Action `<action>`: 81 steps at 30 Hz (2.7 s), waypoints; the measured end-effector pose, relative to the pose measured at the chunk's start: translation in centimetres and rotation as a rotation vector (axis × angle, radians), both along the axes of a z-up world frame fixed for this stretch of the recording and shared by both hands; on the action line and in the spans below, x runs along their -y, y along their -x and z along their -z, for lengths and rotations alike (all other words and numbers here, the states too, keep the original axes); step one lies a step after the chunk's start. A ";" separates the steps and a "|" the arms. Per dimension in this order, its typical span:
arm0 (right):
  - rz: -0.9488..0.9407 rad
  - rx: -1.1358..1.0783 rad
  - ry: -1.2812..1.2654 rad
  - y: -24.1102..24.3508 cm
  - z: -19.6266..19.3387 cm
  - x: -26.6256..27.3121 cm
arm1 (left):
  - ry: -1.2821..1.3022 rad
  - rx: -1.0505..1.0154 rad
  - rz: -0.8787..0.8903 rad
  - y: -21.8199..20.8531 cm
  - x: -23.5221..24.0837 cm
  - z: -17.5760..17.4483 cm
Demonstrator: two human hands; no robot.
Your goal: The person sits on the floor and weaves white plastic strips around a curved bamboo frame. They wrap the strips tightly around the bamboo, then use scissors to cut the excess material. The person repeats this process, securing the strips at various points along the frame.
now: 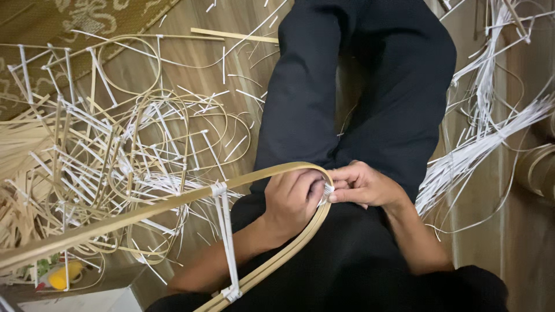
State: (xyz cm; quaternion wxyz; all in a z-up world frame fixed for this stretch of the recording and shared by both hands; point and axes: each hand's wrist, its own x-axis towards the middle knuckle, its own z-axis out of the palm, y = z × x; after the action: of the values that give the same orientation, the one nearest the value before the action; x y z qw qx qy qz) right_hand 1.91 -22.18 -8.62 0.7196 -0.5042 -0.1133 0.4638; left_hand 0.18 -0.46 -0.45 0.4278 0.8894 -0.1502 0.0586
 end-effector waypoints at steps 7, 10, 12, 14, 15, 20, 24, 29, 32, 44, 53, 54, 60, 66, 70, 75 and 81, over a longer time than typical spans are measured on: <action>0.004 0.027 -0.018 0.3 0.3 0.1 | -0.005 -0.002 0.062 0.4 -0.3 0.9; 0.034 0.043 -0.016 0.5 0.5 -0.2 | -0.016 -0.009 0.001 0.5 -0.3 0.9; 0.073 0.037 -0.052 0.8 0.4 -0.2 | 0.022 -0.034 -0.012 0.5 -0.2 0.9; 0.115 0.016 -0.124 1.1 0.2 -0.2 | 0.087 -0.226 -0.049 0.3 -0.1 1.0; 0.102 0.018 -0.105 1.1 0.1 -0.1 | 0.133 -0.407 -0.079 0.2 -0.1 1.2; 0.114 0.153 -0.144 1.3 0.7 0.1 | 0.262 -0.566 0.057 -0.1 -0.7 1.5; 0.120 0.232 -0.143 1.5 1.3 0.2 | 0.349 -0.740 0.039 0.3 -0.8 1.9; 0.123 0.266 -0.188 1.4 1.4 0.2 | 0.324 -0.689 -0.043 0.7 -0.3 2.3; 0.117 0.283 -0.165 1.3 1.6 0.3 | 0.357 -0.640 -0.002 0.7 -0.1 1.9; 0.093 0.265 -0.149 1.4 1.8 0.4 | 0.386 -0.579 0.067 0.4 -0.7 1.5; 0.102 0.279 -0.303 1.5 1.7 0.2 | 0.210 -0.200 -0.261 -1.7 -7.3 4.1; 0.092 0.237 -0.276 1.8 1.7 0.0 | 0.231 -0.144 -0.402 -3.1 -11.0 4.0; 0.094 0.222 -0.280 1.2 1.2 -1.0 | 0.657 -0.745 -0.606 -4.9 -11.3 3.7; 0.128 0.349 -0.211 1.6 0.9 -0.3 | 0.635 -0.866 0.066 -0.6 -2.4 2.2; 0.129 0.306 -0.144 1.7 1.2 -0.4 | 0.587 -0.719 0.045 -0.2 -2.0 1.6; 0.155 0.336 -0.144 2.2 1.4 -0.2 | 0.376 -0.478 0.101 1.8 -1.4 3.0; 0.184 0.276 -0.145 2.8 0.8 -1.0 | 0.464 -0.259 -0.066 3.6 -0.5 4.4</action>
State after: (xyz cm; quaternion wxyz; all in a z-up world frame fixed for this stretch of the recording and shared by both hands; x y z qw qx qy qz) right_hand -0.92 -21.15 -9.39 0.7711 -0.5181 -0.1976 0.3131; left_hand -3.39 0.00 -4.82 0.6338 0.7720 -0.0474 -0.0091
